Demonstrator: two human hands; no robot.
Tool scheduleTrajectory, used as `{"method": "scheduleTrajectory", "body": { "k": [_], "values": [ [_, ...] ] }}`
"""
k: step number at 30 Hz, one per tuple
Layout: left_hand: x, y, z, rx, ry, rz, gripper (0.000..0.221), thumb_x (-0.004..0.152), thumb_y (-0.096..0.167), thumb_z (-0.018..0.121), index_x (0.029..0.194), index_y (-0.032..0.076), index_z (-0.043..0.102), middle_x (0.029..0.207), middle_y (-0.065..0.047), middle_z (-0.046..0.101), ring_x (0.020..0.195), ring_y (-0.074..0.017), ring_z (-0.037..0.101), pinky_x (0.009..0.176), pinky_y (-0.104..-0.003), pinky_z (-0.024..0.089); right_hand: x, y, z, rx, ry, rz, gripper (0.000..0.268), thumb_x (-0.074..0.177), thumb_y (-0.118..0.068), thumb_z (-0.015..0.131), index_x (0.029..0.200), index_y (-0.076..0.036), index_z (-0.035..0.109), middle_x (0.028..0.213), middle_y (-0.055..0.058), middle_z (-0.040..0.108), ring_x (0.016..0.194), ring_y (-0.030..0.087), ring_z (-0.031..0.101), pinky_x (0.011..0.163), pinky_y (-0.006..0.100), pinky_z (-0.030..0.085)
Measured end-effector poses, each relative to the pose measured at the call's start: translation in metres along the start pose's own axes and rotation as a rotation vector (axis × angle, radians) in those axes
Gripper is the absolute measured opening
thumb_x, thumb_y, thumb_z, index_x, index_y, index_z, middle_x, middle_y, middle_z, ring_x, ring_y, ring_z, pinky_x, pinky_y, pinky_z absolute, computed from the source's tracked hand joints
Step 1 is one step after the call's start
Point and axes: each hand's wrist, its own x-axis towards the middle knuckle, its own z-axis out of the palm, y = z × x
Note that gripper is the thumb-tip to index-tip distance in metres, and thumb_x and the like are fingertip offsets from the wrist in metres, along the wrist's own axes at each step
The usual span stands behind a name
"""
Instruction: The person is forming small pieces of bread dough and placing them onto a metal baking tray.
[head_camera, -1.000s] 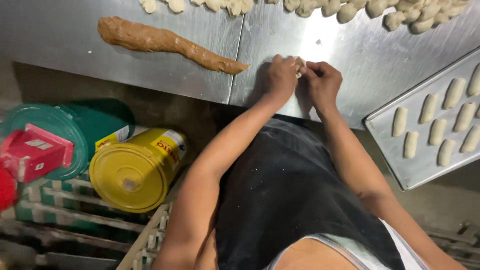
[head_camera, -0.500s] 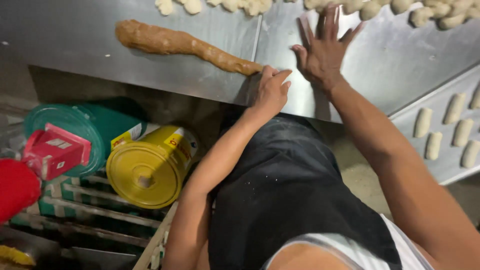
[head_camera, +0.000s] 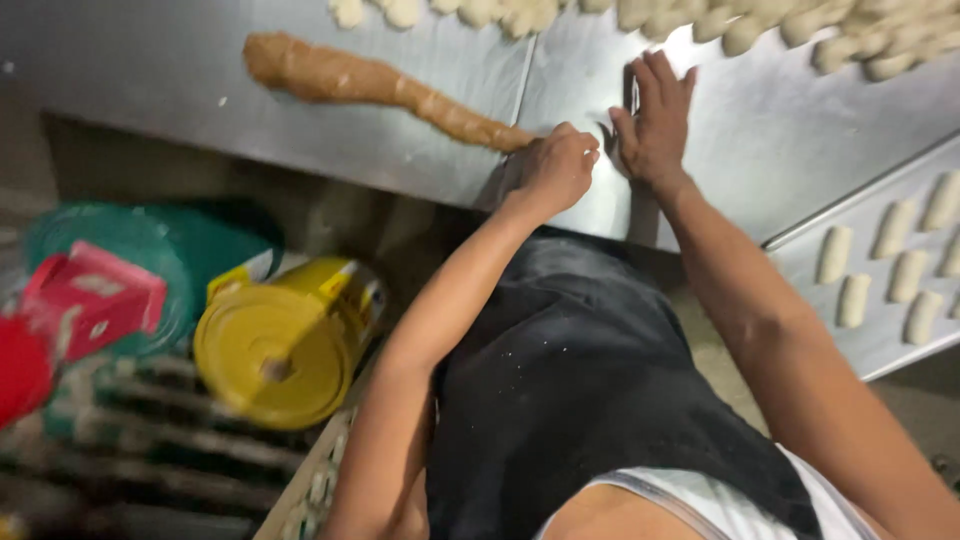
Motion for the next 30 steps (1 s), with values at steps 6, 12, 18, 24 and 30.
{"method": "scheduleTrajectory", "body": {
  "k": [6,12,18,24,30],
  "values": [
    [0.055,0.006,0.033,-0.037,-0.104,0.166,0.019,0.097,0.022,0.066,0.114,0.015,0.071,0.107,-0.017,0.062,0.1,-0.0389,0.063,0.084,-0.049,0.05,-0.022,0.011,-0.052,0.332,-0.045,0.115,0.022,0.104,-0.017,0.067,0.125,-0.01,0.073,0.138,0.01,0.066,0.134,0.035,0.055,0.115,0.054,0.035],
    [0.05,0.023,0.031,0.001,-0.082,0.183,0.02,0.084,0.031,0.081,0.094,0.018,0.072,0.102,-0.008,0.064,0.101,-0.0313,0.066,0.084,-0.046,0.053,-0.035,0.023,-0.045,0.46,-0.133,0.283,0.018,0.089,-0.019,0.086,0.103,-0.014,0.075,0.118,0.003,0.072,0.104,0.027,0.06,0.092,0.039,0.048],
    [0.055,0.022,0.033,0.153,0.075,0.27,0.033,0.073,0.024,0.085,0.099,0.016,0.066,0.101,-0.011,0.059,0.098,-0.0362,0.061,0.078,-0.05,0.051,-0.03,0.02,-0.054,0.217,-0.073,0.221,0.028,0.088,-0.015,0.085,0.114,-0.013,0.075,0.109,0.011,0.064,0.099,0.029,0.058,0.083,0.045,0.042],
    [0.036,0.023,0.037,0.141,-0.024,0.228,0.029,0.081,0.026,0.084,0.099,0.018,0.064,0.104,-0.008,0.06,0.106,-0.0319,0.062,0.082,-0.049,0.052,-0.037,0.018,-0.044,0.311,-0.196,0.217,0.021,0.085,-0.014,0.08,0.104,-0.017,0.071,0.107,0.007,0.062,0.1,0.032,0.058,0.083,0.044,0.044],
    [0.04,0.02,0.045,0.229,0.029,0.246,0.033,0.078,0.025,0.081,0.105,0.019,0.063,0.103,-0.009,0.06,0.103,-0.0335,0.06,0.077,-0.051,0.052,-0.039,0.018,-0.052,0.193,-0.113,0.12,0.028,0.086,-0.005,0.071,0.112,-0.013,0.071,0.105,0.01,0.065,0.099,0.037,0.058,0.08,0.05,0.044]
  ]
}}
